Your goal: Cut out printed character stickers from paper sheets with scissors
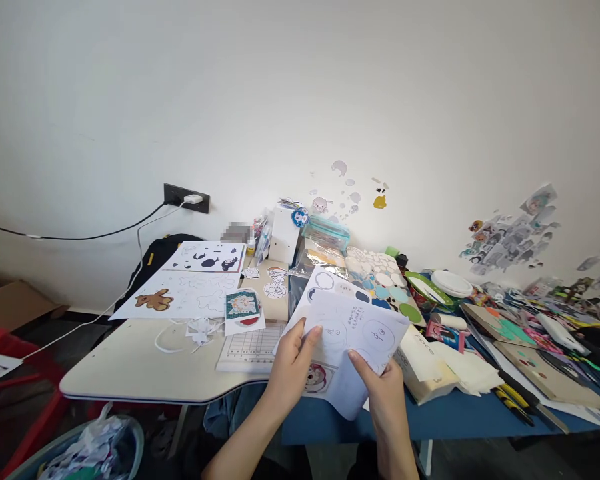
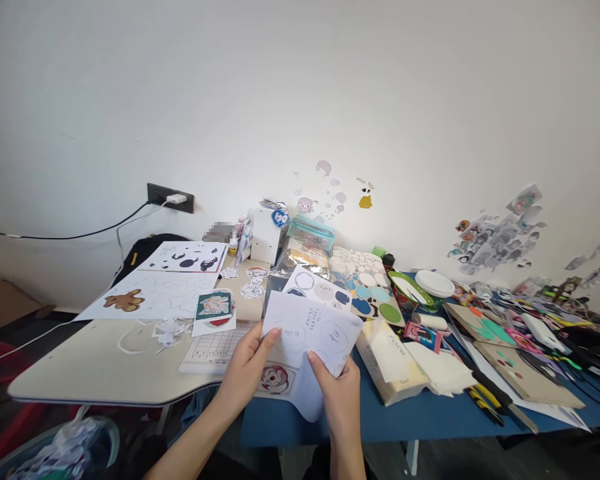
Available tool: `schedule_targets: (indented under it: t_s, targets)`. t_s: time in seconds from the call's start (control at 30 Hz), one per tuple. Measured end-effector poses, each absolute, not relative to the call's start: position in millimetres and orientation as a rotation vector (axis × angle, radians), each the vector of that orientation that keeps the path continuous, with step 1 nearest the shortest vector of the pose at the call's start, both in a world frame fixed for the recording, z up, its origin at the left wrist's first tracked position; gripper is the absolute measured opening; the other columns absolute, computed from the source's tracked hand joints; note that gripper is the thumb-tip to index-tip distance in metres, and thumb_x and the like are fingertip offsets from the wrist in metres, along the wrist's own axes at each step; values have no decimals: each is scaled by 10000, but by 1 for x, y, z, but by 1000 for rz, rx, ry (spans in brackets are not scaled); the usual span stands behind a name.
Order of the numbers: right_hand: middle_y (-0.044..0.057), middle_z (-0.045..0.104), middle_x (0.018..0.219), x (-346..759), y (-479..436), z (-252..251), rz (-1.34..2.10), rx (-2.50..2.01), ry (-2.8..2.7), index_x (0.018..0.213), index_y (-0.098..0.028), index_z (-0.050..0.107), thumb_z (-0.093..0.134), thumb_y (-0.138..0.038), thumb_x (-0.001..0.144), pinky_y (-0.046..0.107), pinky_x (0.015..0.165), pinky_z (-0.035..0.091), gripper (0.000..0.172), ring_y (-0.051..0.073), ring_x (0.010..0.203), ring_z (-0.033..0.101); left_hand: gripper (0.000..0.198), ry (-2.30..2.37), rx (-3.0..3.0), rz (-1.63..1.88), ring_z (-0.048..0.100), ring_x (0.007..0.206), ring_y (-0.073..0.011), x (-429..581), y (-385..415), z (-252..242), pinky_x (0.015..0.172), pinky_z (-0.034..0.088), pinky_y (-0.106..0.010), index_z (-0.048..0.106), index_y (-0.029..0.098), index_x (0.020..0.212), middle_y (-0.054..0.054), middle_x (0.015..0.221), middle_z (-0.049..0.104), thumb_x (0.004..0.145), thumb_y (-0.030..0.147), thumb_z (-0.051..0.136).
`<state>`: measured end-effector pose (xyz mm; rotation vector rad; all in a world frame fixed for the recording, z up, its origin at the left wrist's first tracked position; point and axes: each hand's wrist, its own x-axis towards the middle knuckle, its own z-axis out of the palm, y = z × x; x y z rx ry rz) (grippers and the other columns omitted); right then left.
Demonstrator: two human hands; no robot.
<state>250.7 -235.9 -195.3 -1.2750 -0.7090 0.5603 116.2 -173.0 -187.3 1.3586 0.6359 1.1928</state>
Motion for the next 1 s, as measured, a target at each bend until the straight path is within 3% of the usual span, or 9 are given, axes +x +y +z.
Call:
schedule_targets:
  t_s: [0.13,0.43,0.63,0.87,1.0]
  targets:
    - [126,734,928,251,-235,-195,567,-1256,-708,873,-149,720,826,-394,566,442,761,527,407,357,918,650,275,652,1383,1191,596,775,-206,117,-172,-189,735,464,-292,584,182,880,-38,810,652,886,437,480]
    - [126,732,940,252,-235,-194,606,-1231,-688,883,-151,719,829,-388,564,447,766,525,413,357,918,651,250,659,1383,1186,577,772,-202,117,-173,-188,760,465,-301,561,195,844,-32,795,630,882,430,484]
    - [130,735,919,252,-234,-193,599,-1240,-687,864,-147,726,831,-393,555,441,749,529,409,357,900,657,251,657,1393,1189,594,835,-217,118,-174,-186,789,460,-313,569,196,867,-61,899,661,885,431,481]
    - [125,738,909,254,-234,-192,614,-1221,-692,849,-151,738,839,-385,543,438,756,526,399,353,902,656,268,699,1392,1219,606,735,-212,118,-173,-184,723,473,-301,597,186,811,-30,749,656,863,436,519]
    - [107,745,843,260,-238,-191,730,-1161,-690,828,-160,747,824,-411,577,390,677,525,363,311,793,671,262,666,1340,1219,623,808,-218,116,-172,-179,770,468,-302,619,171,884,-34,815,691,868,414,523]
